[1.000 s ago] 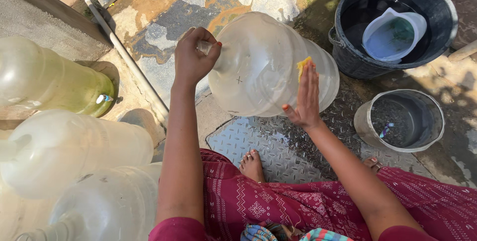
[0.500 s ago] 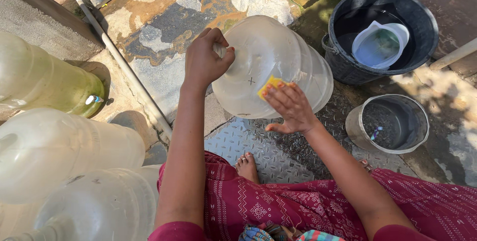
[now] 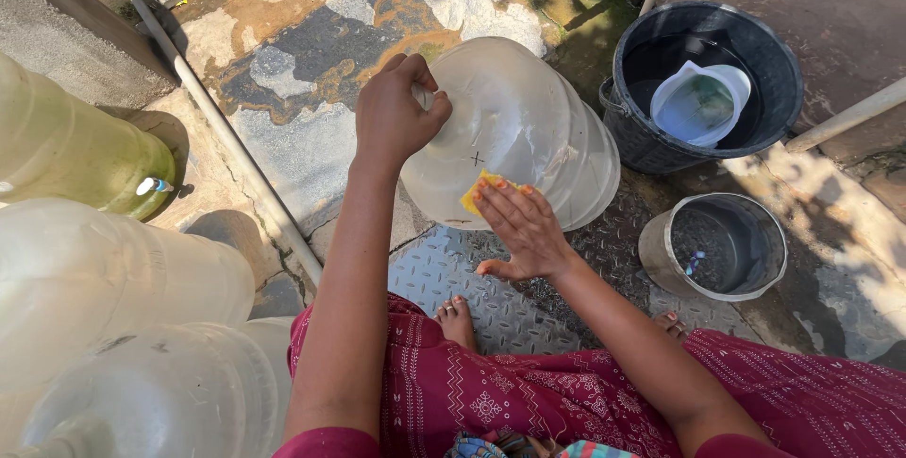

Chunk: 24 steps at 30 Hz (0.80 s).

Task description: The person cleans large plastic water jugs using a yellow sponge and soapy water, wiping the exterior surfaces and neck of the jugs while rotating them on the ground.

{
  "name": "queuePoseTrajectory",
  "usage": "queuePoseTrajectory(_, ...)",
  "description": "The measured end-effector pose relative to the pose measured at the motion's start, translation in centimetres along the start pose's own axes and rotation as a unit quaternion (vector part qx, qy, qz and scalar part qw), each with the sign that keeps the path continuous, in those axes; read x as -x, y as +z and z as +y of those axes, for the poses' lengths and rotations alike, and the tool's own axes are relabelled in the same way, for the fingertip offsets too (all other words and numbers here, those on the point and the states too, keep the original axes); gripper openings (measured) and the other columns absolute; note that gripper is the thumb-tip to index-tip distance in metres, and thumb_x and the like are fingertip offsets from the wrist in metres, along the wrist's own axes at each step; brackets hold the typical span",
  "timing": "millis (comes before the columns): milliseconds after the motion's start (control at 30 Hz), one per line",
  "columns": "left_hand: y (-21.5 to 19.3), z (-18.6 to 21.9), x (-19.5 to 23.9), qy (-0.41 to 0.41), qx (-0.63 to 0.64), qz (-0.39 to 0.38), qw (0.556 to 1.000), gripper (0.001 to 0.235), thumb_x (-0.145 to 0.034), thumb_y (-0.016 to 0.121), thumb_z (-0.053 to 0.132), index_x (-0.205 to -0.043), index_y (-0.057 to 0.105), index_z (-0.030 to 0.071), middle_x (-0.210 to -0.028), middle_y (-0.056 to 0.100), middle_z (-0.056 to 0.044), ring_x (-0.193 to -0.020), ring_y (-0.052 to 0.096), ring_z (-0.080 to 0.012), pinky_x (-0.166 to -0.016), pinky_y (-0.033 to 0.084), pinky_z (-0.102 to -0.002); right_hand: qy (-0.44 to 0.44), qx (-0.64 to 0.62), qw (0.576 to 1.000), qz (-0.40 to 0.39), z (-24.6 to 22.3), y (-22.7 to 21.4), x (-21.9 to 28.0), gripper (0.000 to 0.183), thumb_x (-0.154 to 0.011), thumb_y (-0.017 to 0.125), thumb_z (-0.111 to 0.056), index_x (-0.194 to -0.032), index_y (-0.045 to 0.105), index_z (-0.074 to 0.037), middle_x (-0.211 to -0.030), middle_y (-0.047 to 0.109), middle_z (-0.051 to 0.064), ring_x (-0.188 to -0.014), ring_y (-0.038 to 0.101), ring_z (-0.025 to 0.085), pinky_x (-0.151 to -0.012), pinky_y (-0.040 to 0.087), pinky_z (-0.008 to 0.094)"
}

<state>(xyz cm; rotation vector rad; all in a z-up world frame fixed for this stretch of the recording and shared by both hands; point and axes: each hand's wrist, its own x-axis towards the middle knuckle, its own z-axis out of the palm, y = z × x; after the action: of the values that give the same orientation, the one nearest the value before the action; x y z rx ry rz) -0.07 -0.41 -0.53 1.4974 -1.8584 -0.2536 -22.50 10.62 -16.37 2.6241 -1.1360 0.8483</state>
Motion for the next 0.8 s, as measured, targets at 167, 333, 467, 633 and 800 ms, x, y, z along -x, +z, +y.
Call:
queuePoseTrajectory(167,0.0,0.6,0.4,-0.006,-0.003,-0.018,1.0,0.02,-0.075,0.075,0.023,-0.081,0.062,0.01,-0.087,0.066,-0.005,-0.078,0.067,-0.0286,-0.067,0.051,-0.044,0.17,-0.258,0.943,0.125,4.9,-3.3,-2.5,0.096,-0.104,0.021,-0.079,-0.167,0.015,-0.008,-0.175,0.015,0.017,-0.165,0.014,0.035,-0.136,0.012,0.051)
queuePoseTrajectory(333,0.1,1.1,0.2,-0.052,-0.029,-0.028,0.998,0.018,-0.074,0.074,0.024,-0.08,0.063,0.011,-0.086,0.065,-0.006,-0.078,0.067,-0.0298,-0.067,0.051,-0.044,0.081,-0.115,0.985,0.104,1.3,-5.2,-3.4,0.098,-0.1,0.027,-0.081,-0.165,0.019,-0.008,-0.171,0.018,0.017,-0.161,0.011,0.034,-0.132,0.008,0.051)
queuePoseTrajectory(467,-0.1,0.6,0.4,0.023,0.002,-0.01,1.0,0.019,-0.075,0.075,0.024,-0.083,0.063,0.01,-0.086,0.066,-0.007,-0.082,0.067,-0.0321,-0.069,0.051,-0.045,-0.001,0.032,0.996,-0.082,-0.8,-5.7,-5.1,0.097,-0.094,0.037,-0.079,-0.16,0.038,-0.007,-0.166,0.036,0.014,-0.156,0.025,0.031,-0.127,0.016,0.048)
queuePoseTrajectory(633,0.3,0.9,1.0,0.067,0.009,-0.03,0.997,0.019,-0.078,0.074,0.024,-0.085,0.063,0.01,-0.087,0.066,-0.008,-0.082,0.067,-0.0346,-0.071,0.051,-0.047,0.068,0.007,0.988,-0.139,5.3,-8.6,-12.4,0.103,-0.088,0.048,-0.083,-0.155,0.043,-0.004,-0.164,0.037,0.016,-0.153,0.028,0.037,-0.125,0.019,0.051)
queuePoseTrajectory(800,0.6,1.9,1.2,-0.03,-0.035,-0.028,0.999,0.016,-0.078,0.072,0.025,-0.081,0.064,0.012,-0.085,0.066,-0.008,-0.076,0.069,-0.0326,-0.066,0.052,-0.046,0.066,0.054,0.97,-0.228,3.4,-9.0,-15.1,0.127,-0.072,0.045,-0.095,-0.152,0.035,0.004,-0.16,0.032,0.021,-0.152,0.022,0.035,-0.123,0.014,0.048)
